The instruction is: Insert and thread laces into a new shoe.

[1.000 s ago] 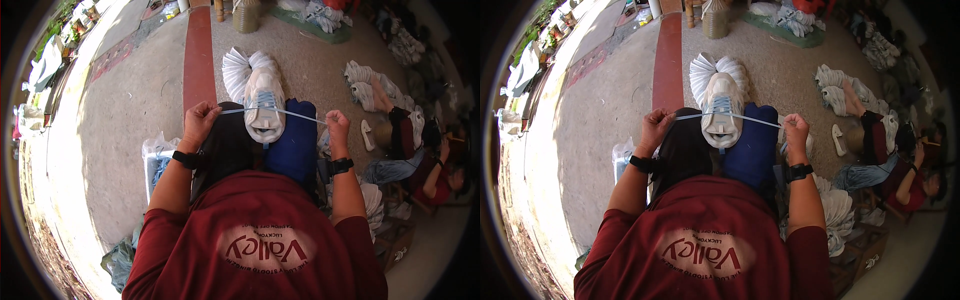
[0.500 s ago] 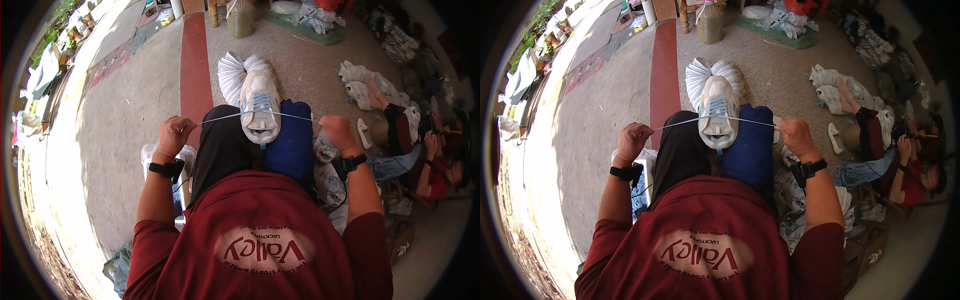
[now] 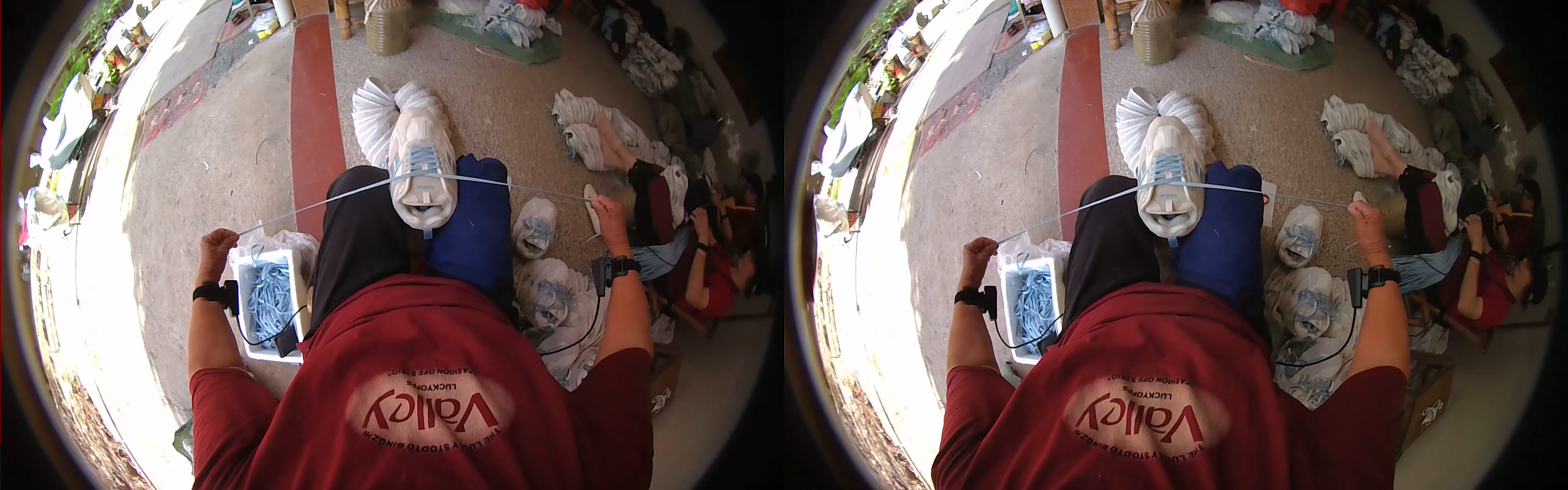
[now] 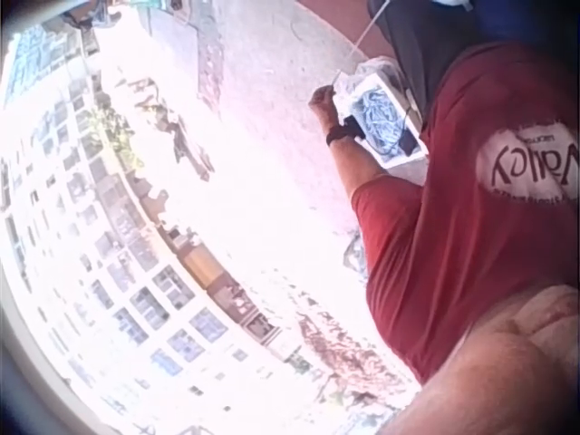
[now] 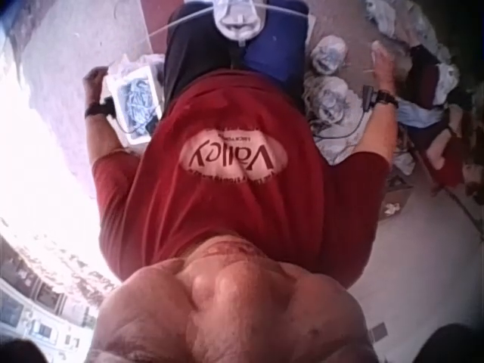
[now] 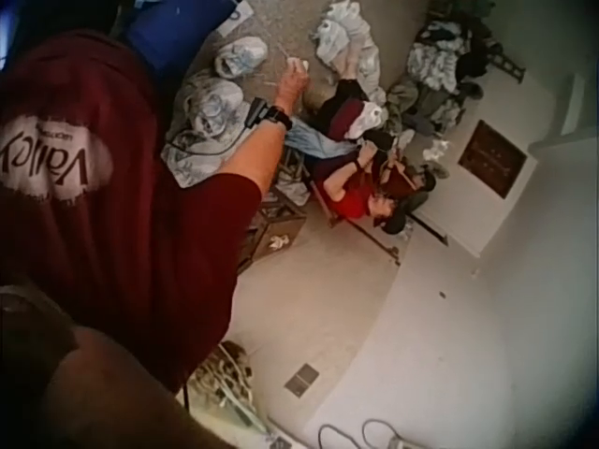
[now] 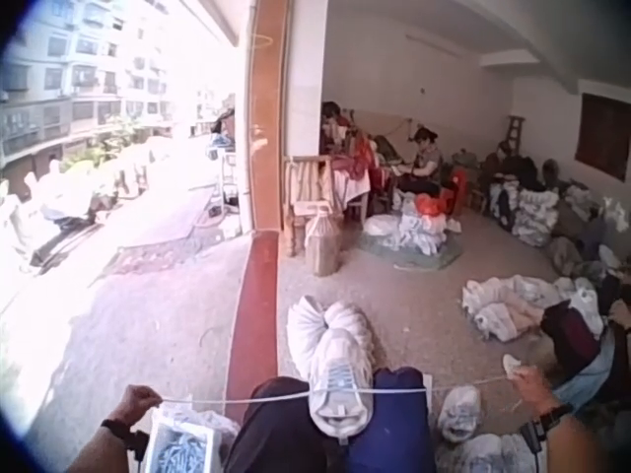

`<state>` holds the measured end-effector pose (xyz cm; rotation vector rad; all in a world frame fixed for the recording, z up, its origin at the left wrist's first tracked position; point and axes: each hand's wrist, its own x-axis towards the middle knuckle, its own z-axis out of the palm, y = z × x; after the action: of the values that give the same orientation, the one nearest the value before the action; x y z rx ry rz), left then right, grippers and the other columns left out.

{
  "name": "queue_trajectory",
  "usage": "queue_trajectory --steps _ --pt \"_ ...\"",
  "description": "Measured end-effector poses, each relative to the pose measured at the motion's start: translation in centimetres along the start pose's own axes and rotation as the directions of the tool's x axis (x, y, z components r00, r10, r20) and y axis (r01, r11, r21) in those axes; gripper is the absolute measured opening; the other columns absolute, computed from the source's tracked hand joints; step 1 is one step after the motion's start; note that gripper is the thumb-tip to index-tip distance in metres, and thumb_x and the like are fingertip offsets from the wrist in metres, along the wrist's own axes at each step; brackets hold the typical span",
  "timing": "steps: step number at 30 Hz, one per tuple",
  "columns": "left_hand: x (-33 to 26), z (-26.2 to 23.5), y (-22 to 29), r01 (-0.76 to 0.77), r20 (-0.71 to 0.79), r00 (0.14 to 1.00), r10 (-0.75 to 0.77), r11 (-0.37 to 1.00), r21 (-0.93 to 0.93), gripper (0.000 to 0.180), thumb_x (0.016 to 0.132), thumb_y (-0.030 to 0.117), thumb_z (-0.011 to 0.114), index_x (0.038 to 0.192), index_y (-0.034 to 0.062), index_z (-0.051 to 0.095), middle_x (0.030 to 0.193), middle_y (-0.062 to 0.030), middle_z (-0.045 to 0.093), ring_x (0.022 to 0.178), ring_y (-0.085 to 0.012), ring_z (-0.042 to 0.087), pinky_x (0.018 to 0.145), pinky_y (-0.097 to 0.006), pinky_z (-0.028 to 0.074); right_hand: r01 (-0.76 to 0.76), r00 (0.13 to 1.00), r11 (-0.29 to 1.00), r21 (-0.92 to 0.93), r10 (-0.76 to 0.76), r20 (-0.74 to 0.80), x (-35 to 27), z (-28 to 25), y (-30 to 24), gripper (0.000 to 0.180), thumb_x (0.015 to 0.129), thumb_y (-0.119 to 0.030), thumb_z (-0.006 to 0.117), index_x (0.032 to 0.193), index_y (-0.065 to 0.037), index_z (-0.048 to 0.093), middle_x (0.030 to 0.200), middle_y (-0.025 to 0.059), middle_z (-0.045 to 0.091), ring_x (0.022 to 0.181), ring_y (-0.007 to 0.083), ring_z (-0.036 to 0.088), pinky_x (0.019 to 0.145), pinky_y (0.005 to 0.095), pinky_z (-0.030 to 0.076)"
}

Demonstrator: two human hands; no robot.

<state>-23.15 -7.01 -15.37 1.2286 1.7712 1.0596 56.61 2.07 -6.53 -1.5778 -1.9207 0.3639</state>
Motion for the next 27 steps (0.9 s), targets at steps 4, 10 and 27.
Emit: queue_trajectory --steps 4,10,27 --pt "-1.7 -2.7 -0.5 0.144 -0.026 0.990 -0.141 0.978 0.151 0.004 0.078 0.005 0.063 0.075 0.0023 0.065 0.065 -0.0003 0.061 0.059 -0.0074 0.052 0.054 -0.023 0.039 -0.099 0.995 0.987 -0.124 0.099 -0.002 -1.8 -4.4 2.8 0.013 0.081 -0.009 0.055 0.076 0.003 0.053 0.060 0.0065 0.044 0.058 0.0113 0.043 0.055 0.0286 0.039" --pt "-2.4 -1.2 -5.3 0.203 -0.094 0.979 -0.180 0.883 0.423 0.010 0.074 0.008 0.070 0.070 0.0005 0.064 0.063 -0.0029 0.061 0.057 -0.0105 0.053 0.053 -0.027 0.042 -0.171 0.985 0.938 -0.303 0.156 -0.072 -4.5 -5.9 7.6 0.013 0.074 -0.008 0.056 0.071 0.004 0.055 0.062 0.0148 0.053 0.054 0.0248 0.052 0.054 0.0341 0.040" --pt "3.5 25.9 18.1 0.058 0.689 0.705 0.170 0.954 -0.294 0.007 0.081 0.010 0.065 0.079 0.0042 0.063 0.068 0.0029 0.058 0.060 -0.0047 0.050 0.057 -0.019 0.041 -0.142 0.969 0.792 0.593 -0.011 0.246 6.8 20.2 -17.0 0.009 0.073 0.002 0.062 0.066 0.000 0.057 0.068 0.0017 0.059 0.066 0.0071 0.055 0.064 0.0207 0.042"
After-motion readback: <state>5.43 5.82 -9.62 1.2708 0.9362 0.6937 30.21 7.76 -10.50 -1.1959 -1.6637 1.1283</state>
